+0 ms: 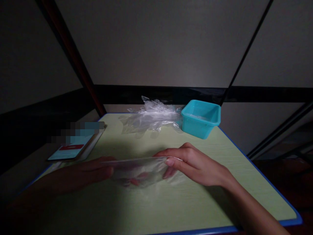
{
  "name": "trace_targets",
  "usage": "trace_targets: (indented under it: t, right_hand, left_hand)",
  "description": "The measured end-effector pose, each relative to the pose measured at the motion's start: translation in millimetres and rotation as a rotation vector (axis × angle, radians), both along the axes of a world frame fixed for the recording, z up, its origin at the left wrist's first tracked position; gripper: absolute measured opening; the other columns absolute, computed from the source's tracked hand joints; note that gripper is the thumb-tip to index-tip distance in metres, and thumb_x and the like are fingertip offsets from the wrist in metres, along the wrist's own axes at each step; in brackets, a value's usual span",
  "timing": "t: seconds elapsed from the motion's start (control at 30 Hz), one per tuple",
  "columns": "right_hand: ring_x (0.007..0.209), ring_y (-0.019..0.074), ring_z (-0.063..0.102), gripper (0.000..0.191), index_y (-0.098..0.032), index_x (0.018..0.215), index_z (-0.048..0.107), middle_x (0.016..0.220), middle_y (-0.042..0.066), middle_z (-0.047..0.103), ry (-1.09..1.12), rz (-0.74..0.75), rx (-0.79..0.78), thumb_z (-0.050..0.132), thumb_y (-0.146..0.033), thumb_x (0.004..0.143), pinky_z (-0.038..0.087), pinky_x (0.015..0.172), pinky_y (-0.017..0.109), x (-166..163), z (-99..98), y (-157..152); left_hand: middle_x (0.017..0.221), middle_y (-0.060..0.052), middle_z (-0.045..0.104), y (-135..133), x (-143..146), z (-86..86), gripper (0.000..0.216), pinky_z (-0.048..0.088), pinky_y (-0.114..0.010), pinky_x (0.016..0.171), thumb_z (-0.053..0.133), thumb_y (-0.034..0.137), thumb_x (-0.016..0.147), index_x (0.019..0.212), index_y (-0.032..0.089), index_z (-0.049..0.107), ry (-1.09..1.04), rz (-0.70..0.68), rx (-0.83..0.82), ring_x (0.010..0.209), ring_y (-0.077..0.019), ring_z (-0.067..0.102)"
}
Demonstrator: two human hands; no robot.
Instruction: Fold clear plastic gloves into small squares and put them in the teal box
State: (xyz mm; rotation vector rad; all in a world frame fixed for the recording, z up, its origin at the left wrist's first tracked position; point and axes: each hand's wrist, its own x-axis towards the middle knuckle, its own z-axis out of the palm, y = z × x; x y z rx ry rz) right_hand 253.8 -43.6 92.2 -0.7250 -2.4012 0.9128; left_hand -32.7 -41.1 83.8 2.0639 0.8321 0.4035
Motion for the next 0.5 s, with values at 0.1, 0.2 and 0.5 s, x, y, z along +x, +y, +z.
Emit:
trace_targets:
  t: [0.1, 0.2, 0.5]
  right_hand:
    - [0.065, 0.0155, 0.063, 0.036, -0.018, 0.111, 0.056, 0.076, 0.004, 0.068, 0.069, 0.001, -0.164, 0.032, -0.035, 0.091, 0.050, 0.060, 0.026, -1.1, 1.9, -5.4]
    - [0.062, 0.0146, 0.062, 0.036, -0.018, 0.093, 0.063, 0.072, 0.004, 0.066, 0.107, -0.026, -0.274, 0.034, -0.038, 0.090, 0.049, 0.056, 0.024, -3.3, 3.5, -9.3]
    - [0.046, 0.0103, 0.055, 0.036, -0.016, 0.083, 0.064, 0.064, 0.003, 0.064, 0.177, -0.032, -0.657, 0.042, -0.045, 0.084, 0.043, 0.042, 0.021, -9.3, -13.4, 1.3]
  left_hand:
    - [0.097, 0.011, 0.064, -5.7, 6.1, 4.3, 0.024, 0.046, -0.026, 0.078, 0.046, 0.045, 0.082, 0.103, 0.042, 0.057, -0.144, -0.033, -0.271, 0.088, -0.0148, 0.059]
    - [0.114, 0.003, 0.058, -8.1, 14.0, 7.5, 0.037, 0.047, -0.033, 0.079, 0.039, 0.048, 0.084, 0.118, 0.034, 0.048, -0.280, -0.173, -0.658, 0.099, -0.0216, 0.057]
    - [0.111, 0.002, 0.060, 8.7, 14.7, -8.6, 0.036, 0.048, -0.037, 0.076, 0.042, 0.047, 0.082, 0.114, 0.032, 0.049, -0.286, -0.262, -1.041, 0.099, -0.0241, 0.057]
